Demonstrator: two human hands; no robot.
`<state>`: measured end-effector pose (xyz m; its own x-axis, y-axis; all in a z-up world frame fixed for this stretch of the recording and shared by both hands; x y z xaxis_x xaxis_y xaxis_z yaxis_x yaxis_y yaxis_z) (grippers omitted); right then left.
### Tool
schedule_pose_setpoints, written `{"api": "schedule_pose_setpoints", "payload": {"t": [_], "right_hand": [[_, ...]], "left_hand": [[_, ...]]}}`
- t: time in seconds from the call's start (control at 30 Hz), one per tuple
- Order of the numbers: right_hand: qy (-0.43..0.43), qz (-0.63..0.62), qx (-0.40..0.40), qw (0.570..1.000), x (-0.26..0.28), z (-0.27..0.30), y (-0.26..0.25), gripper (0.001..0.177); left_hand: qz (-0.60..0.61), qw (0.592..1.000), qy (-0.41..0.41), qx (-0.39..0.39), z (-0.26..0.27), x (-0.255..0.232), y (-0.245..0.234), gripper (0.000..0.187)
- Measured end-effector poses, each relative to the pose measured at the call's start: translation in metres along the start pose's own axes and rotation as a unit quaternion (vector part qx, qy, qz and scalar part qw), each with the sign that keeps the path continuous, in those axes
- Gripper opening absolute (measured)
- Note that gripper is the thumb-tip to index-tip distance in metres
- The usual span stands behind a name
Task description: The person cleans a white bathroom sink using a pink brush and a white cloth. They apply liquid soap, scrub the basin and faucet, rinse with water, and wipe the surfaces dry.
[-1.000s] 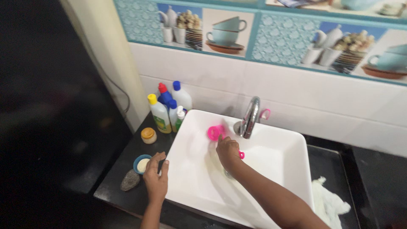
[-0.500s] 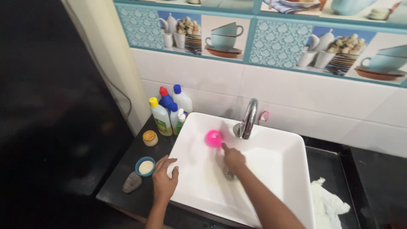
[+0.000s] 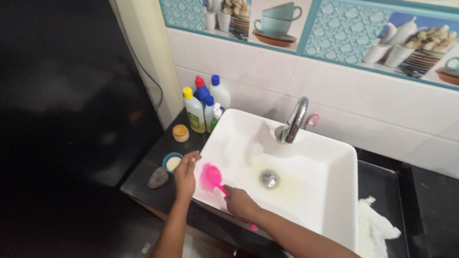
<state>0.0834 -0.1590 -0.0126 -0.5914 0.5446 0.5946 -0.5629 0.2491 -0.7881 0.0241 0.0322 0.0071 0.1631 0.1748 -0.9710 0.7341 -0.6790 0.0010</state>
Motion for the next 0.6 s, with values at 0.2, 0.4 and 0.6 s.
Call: {"api": "schedule_pose_setpoints", "payload": {"t": [0.2, 0.4, 0.6], "right_hand": [[0.087, 0.170, 0.215, 0.958, -0.055, 0.068, -0.070, 0.059], [0.174, 0.409, 0.127, 0.887, -0.158, 0.189, -0.148, 0.056], [0.207, 0.558, -0.095, 0.798, -0.212, 0.160, -0.127, 0.065]], "left_hand": [[-0.163, 0.983, 0.065, 0.046, 0.002, -0.015, 0.013, 0.023], [-0.315, 0.906, 0.254, 0.124, 0.034, -0.036, 0.065, 0.019], [-0.267, 0.895, 0.225, 0.276, 0.091, -0.032, 0.176, 0.027]]}}
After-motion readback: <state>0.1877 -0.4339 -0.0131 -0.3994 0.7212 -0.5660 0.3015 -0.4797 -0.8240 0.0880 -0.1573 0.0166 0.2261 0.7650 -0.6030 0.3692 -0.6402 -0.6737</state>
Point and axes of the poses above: each hand's wrist, its own z-axis away from the middle knuckle, its own y-axis out of the palm, x = y × z, the point moved 4 cm from there along -z, towards the middle knuckle, and after that the axes turned 5 degrees about z, right-handed, at the moved point
